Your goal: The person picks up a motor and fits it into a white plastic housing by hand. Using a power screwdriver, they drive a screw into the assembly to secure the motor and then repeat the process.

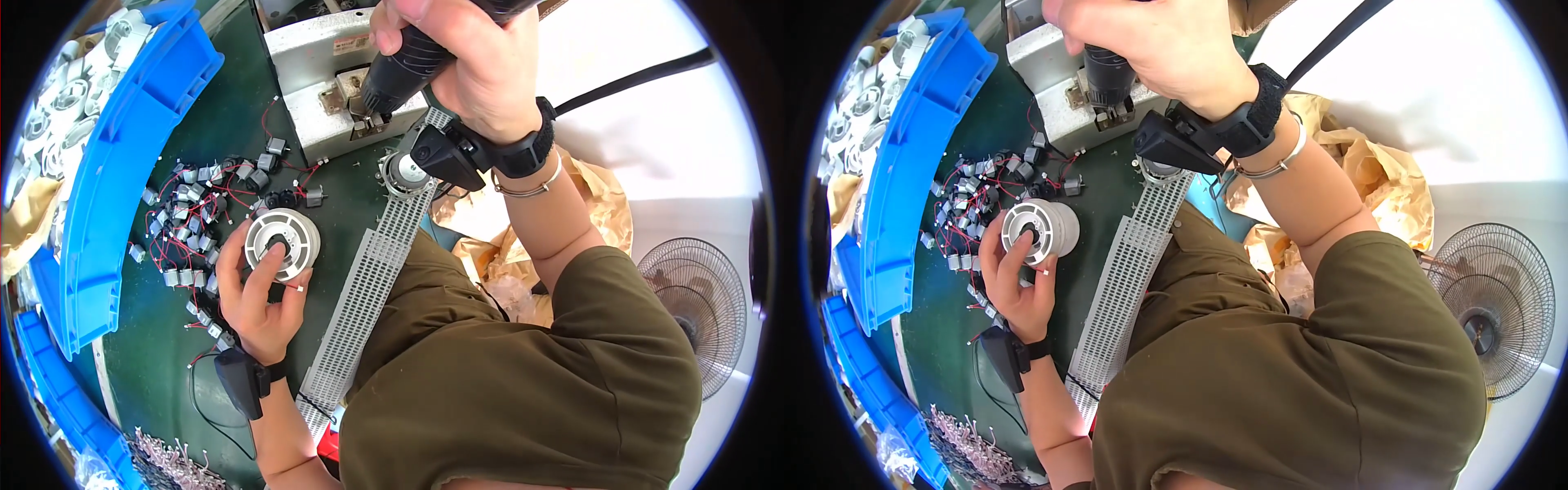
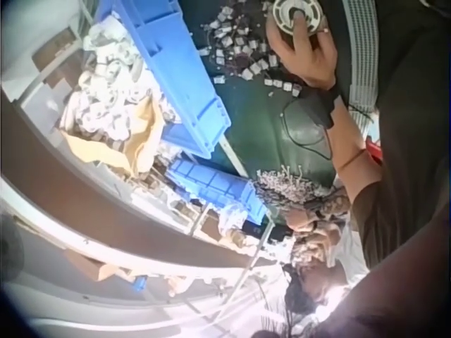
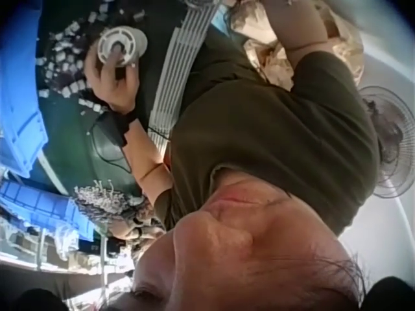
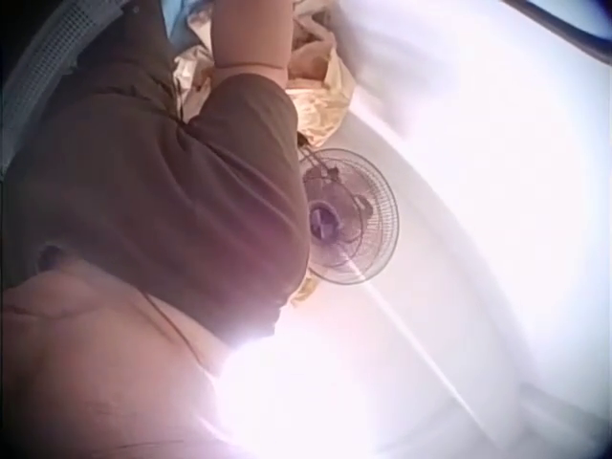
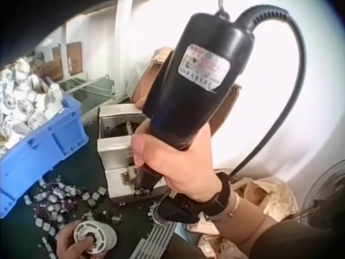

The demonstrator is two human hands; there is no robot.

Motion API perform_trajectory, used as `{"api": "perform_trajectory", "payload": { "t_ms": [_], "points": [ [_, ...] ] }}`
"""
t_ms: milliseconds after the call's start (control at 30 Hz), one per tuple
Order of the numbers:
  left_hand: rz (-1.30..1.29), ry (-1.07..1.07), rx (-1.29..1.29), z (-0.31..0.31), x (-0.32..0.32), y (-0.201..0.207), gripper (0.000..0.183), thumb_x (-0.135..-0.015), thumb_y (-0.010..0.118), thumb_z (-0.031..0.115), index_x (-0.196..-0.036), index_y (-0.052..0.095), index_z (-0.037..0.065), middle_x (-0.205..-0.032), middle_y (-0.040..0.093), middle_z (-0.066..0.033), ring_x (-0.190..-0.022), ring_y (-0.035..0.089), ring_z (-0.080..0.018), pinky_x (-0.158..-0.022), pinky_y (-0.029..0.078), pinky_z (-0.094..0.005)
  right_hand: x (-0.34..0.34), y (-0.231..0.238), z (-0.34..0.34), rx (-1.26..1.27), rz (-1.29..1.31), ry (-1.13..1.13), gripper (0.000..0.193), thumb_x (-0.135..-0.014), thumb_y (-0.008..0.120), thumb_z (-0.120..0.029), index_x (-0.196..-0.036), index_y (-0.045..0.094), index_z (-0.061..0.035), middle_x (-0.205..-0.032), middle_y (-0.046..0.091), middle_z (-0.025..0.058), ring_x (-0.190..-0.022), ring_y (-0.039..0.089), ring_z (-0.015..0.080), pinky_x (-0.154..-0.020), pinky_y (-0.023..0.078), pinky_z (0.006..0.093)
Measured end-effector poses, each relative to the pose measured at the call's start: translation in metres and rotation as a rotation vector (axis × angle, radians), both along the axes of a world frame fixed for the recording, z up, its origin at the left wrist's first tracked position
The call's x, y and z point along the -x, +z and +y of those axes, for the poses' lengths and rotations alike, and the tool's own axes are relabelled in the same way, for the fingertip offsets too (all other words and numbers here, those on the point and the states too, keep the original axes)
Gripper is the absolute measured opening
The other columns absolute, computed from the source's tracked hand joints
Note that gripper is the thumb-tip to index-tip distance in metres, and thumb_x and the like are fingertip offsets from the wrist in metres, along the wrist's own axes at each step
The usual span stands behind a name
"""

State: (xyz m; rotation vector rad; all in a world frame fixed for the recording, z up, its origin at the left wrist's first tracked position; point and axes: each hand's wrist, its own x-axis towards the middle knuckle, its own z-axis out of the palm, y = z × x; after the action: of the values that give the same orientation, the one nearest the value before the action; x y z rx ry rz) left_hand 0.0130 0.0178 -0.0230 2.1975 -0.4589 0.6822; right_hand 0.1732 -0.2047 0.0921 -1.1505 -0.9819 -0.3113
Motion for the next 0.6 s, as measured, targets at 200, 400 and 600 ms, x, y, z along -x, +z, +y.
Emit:
{"api": "perform_trajectory", "payload": {
  "t_ms": [200,400,600],
  "points": [
    [-0.010,0.002,0.015,-0.002,0.000,0.000,0.040,-0.064,0.075,0.001,-0.102,0.064,0.004,-0.122,0.050,-0.0222,-0.103,0.057,-0.0347,-0.083,0.051,-0.0382,0.026,0.005,0.006,0.018,0.353,-0.133,0.041,-0.071,0.063,0.006,-0.109,0.047,0.0042,-0.070,0.058,0.0093,-0.057,0.055,0.0156,-0.052,0.046,0.0265],
    [-0.015,-0.009,0.013,0.000,-0.002,0.005,0.040,-0.062,0.078,0.001,-0.099,0.064,0.004,-0.118,0.053,-0.0210,-0.096,0.061,-0.0326,-0.078,0.053,-0.0365,0.045,0.013,0.008,-0.001,0.473,-0.043,0.038,-0.072,0.060,0.005,-0.108,0.045,0.0044,-0.067,0.054,0.0086,-0.059,0.056,0.0186,-0.057,0.047,0.0292],
    [-0.073,0.004,0.059,-0.003,-0.005,0.002,0.040,-0.061,0.081,0.003,-0.097,0.063,0.004,-0.115,0.055,-0.0196,-0.090,0.064,-0.0314,-0.071,0.056,-0.0351,0.077,0.032,0.048,-0.061,0.414,0.269,0.043,-0.081,0.060,-0.005,-0.117,0.040,0.0068,-0.073,0.058,0.0103,-0.062,0.057,0.0178,-0.059,0.046,0.0286]
  ]
}}
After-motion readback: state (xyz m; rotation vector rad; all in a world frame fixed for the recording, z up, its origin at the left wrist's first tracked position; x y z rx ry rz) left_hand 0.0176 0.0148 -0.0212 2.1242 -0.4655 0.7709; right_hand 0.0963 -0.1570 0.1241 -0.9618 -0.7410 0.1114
